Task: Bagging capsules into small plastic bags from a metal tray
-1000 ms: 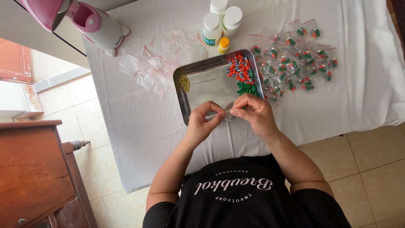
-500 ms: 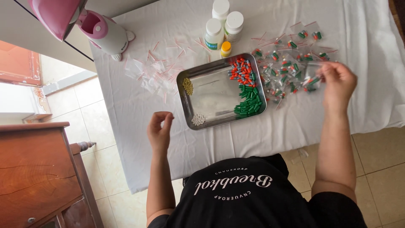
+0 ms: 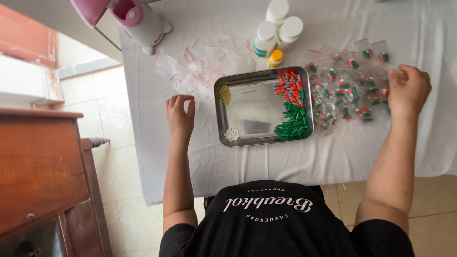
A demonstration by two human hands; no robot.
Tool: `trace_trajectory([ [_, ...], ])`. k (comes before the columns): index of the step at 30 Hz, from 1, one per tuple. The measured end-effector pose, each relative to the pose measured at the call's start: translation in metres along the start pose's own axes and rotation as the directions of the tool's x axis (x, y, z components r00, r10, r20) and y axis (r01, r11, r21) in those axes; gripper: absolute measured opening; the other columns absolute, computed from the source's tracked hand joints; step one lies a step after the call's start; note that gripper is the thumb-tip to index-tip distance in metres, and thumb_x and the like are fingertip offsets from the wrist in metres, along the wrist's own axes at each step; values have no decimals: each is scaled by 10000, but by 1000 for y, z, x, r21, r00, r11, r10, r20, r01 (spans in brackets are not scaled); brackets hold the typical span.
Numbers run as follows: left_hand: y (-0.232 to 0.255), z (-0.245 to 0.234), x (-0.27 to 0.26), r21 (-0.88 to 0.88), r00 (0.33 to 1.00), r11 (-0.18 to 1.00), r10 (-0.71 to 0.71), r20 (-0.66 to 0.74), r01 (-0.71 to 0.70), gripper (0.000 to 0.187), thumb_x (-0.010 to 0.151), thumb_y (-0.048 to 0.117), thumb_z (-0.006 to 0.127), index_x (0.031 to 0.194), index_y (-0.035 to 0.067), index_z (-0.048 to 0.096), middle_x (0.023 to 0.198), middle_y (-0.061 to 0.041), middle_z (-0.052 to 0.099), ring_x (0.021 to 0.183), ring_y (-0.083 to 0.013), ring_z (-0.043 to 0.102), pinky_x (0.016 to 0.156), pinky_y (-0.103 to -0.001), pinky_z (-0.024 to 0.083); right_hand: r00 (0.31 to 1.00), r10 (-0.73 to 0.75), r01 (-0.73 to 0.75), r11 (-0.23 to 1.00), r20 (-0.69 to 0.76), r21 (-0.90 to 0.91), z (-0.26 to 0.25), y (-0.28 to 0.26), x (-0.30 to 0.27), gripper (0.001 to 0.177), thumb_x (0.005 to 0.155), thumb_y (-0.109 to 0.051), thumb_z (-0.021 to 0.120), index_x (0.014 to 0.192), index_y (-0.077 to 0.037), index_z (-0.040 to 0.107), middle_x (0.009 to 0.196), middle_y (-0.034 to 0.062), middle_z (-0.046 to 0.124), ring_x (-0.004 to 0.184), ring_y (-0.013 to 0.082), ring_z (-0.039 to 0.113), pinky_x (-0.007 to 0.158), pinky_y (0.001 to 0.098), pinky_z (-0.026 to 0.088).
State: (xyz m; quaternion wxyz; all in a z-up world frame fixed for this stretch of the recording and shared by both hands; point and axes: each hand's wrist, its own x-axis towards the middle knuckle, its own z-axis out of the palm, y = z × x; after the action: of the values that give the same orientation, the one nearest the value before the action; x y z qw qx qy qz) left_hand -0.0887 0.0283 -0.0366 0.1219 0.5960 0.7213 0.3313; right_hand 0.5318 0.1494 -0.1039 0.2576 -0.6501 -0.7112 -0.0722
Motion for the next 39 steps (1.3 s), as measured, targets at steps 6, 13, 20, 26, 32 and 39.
trace_trajectory([
  [6,-11,11,7,187,1000,982,-24,18,20,234,829,93,729,1052,132,669,1060,-116,593,995,-367,518,878,-454,417,999,-15,30,932,-46,361,-48,-94,7,263,985,141,738,1247,125,723,1110,228,602,937,295,617,713,374,571],
  [13,-23,26,-4,308,989,943,-143,41,124,337,787,324,793,1022,127,654,996,-112,618,945,-351,520,819,-424,420,989,-147,140,885,-20,445,-64,-186,0,143,1059,63,710,1189,120,721,1108,217,673,937,320,576,855,405,472],
  [20,-16,14,1,119,939,947,-312,143,297,61,817,168,640,820,107,634,878,-75,610,878,-284,524,804,-366,422,969,-229,134,796,89,590,-77,-255,3,150,1014,59,681,1156,104,698,1103,220,633,870,271,589,850,386,491],
  [26,30,-36,-1,-269,902,861,-418,109,432,137,863,103,648,985,103,586,835,-32,660,754,-157,614,700,-304,501,963,-252,122,732,100,670,-81,-295,-8,131,980,-10,668,1100,10,716,1051,150,679,961,305,637,919,410,491],
  [32,56,27,-25,-756,926,539,-271,261,371,176,857,12,732,1024,21,677,798,-128,706,657,-163,689,577,-260,601,949,-313,221,577,-37,786,-75,-359,-29,172,905,-33,683,1068,-19,734,1000,116,690,896,288,669,814,384,529],
  [39,121,39,-27,-817,872,306,-151,465,488,132,873,33,734,954,-44,664,778,-166,710,690,-201,725,642,-352,629,901,-367,420,600,-231,681,-74,-385,-15,231,856,6,730,1083,39,709,999,144,653,873,284,661,751,377,560],
])
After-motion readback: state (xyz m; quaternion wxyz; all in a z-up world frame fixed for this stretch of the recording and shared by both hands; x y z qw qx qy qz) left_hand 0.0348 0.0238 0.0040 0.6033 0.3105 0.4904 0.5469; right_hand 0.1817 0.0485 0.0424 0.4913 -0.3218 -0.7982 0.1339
